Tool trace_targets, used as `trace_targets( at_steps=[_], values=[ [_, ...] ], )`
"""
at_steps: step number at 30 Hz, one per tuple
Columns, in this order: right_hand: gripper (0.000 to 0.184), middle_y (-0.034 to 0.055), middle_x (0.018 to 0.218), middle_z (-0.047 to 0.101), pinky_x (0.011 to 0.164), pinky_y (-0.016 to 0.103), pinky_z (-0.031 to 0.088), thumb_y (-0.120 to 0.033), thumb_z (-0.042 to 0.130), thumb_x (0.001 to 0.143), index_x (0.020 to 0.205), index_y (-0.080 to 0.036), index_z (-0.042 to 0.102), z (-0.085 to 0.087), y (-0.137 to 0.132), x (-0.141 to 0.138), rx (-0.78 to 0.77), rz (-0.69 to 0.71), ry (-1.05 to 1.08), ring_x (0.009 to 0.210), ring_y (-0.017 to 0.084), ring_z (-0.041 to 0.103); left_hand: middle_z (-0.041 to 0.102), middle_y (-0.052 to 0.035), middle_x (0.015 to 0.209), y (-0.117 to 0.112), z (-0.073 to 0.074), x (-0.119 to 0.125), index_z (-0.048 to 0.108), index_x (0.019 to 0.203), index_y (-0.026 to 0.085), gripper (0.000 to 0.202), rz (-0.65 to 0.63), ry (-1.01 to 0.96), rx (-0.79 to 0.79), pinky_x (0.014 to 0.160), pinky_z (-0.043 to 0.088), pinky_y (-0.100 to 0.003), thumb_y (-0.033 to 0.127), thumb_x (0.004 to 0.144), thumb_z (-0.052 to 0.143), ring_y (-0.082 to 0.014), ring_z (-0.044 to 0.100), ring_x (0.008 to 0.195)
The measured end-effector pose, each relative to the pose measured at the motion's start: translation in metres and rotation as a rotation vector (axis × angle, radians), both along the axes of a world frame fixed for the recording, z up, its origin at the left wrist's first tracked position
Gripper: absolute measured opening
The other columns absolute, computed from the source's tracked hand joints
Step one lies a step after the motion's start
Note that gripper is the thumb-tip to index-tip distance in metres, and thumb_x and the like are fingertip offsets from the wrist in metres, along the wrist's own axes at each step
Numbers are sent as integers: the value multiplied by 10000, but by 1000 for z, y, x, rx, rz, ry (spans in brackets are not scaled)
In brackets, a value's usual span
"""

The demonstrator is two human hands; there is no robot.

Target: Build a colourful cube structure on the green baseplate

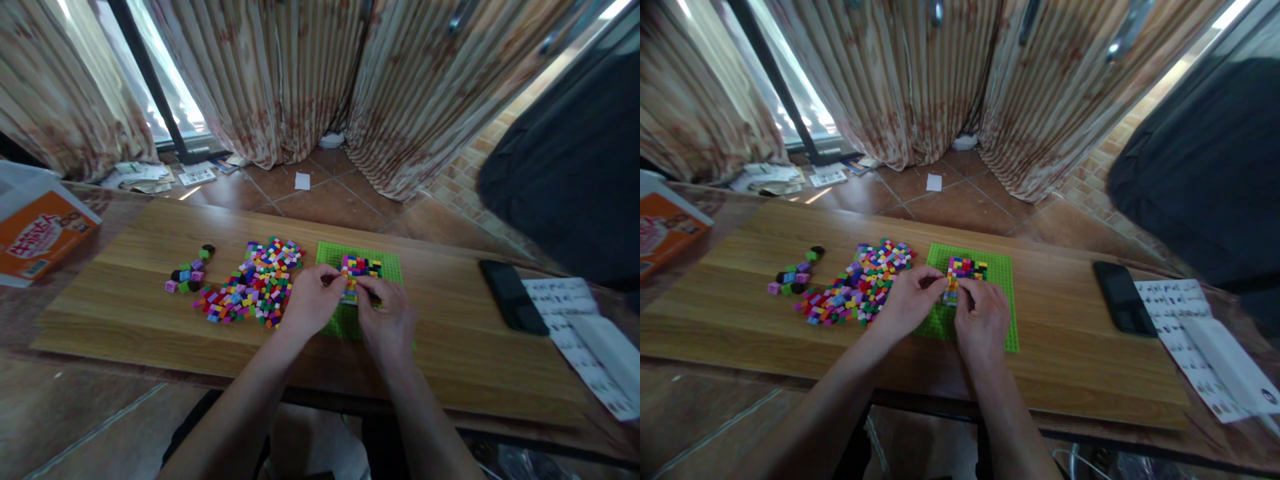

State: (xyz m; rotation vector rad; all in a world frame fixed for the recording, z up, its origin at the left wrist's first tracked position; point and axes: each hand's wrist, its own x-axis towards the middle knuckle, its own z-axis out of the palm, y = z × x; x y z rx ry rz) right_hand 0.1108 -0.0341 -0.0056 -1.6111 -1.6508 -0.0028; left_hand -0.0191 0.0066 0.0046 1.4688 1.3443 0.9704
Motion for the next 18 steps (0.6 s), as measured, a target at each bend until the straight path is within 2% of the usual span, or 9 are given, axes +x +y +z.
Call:
trace_targets(
  at_steps=[9,18],
  values=[
    [145,73,882,747,773,368,487,-205,585,882,910,-177,725,-1,0,-1,19,-12,-5,814,230,643,711,-70,749,-1,3,13,689,770,153,159,117,154,-55,636,457,-294,309,739,692,-198,643,698],
    [194,74,901,750,775,357,494,-174,541,884,947,-171,724,1,-2,-1,3,-3,5,821,223,649,707,-61,748,5,-4,16,686,766,154,181,139,157,-77,632,445,-286,323,701,681,-189,637,701]
  ],
)
